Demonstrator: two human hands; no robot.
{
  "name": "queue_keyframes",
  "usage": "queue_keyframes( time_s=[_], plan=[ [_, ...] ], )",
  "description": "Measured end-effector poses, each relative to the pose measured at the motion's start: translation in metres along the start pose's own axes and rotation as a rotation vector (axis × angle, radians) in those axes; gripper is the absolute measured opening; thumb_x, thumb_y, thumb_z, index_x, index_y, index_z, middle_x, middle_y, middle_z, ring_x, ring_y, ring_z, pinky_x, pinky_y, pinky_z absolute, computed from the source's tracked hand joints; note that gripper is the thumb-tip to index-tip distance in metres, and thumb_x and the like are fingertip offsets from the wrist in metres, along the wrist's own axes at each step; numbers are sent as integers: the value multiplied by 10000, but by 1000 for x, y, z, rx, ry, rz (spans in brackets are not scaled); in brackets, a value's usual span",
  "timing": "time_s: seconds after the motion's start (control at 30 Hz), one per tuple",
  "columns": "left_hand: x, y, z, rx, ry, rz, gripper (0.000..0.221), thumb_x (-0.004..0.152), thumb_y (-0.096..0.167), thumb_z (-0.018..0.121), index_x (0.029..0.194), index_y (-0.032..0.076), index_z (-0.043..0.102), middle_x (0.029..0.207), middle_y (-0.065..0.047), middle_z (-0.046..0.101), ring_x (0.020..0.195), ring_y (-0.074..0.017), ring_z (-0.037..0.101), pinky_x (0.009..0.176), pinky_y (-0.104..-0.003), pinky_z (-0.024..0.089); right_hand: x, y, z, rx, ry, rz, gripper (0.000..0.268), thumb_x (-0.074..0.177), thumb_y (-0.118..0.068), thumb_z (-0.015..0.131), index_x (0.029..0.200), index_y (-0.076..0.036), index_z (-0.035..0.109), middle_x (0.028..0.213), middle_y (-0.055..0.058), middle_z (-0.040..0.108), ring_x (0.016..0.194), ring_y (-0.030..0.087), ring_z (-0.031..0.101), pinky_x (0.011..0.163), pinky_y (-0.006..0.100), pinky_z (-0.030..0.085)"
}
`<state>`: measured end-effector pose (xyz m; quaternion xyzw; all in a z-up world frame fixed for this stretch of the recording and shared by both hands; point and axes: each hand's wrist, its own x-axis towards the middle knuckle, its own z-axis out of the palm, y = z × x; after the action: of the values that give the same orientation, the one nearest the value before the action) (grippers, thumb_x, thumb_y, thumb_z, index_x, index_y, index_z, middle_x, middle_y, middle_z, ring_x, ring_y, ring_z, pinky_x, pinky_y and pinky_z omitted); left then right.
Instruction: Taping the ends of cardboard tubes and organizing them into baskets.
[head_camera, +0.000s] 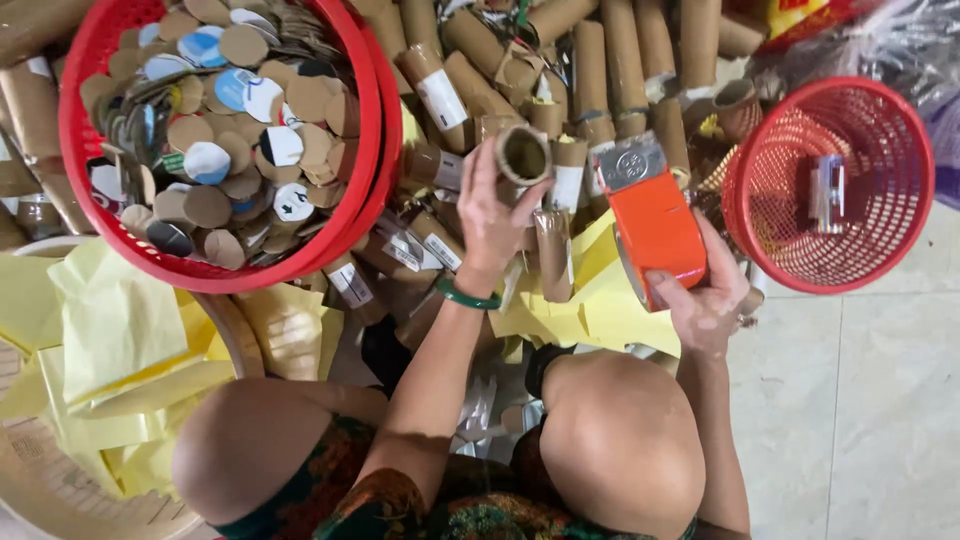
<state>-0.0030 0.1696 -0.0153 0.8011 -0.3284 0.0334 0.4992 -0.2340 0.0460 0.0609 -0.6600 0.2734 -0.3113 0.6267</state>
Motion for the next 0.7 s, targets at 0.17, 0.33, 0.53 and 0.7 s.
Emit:
queue_keyframes(
  time_s=[0.17, 0.33, 0.53, 0.7],
  plan=[
    [3, -16, -52, -34, 156, -16, 695, 862, 266, 881, 1416, 31, 533, 1285, -176, 678, 1180, -347, 684, 1039, -463, 612, 0, 0, 9, -17, -58, 2, 725, 855, -7, 781, 1507, 104, 484, 1386, 150, 645, 1255, 186, 633, 1132, 330, 500],
    [-17, -70, -91, 106, 387, 6, 672, 804, 284, 847, 1332, 18, 529, 1196, -148, 668, 1096, -299, 671, 997, -461, 590, -1, 11, 10, -100, -85, 20, 724, 836, 11, 793, 1492, 99, 501, 1367, 158, 660, 1208, 181, 652, 1084, 328, 522],
    [-116, -150, -52, 44, 23, -247, 877, 799, 338, 873, 1362, -157, 418, 1334, -360, 489, 1175, -470, 598, 929, -488, 580, 8, 16, 22, -90, -139, 21, 704, 841, 15, 791, 1477, 97, 500, 1359, 123, 639, 1254, 184, 625, 1109, 330, 502],
    [-84, -85, -79, -14, -34, -389, 695, 777, 278, 868, 1329, 28, 528, 1285, -234, 598, 1112, -411, 674, 927, -459, 576, 7, 9, 32, -169, -141, 39, 676, 845, 31, 780, 1476, 88, 541, 1309, 122, 679, 1192, 180, 658, 1068, 322, 531]
  ],
)
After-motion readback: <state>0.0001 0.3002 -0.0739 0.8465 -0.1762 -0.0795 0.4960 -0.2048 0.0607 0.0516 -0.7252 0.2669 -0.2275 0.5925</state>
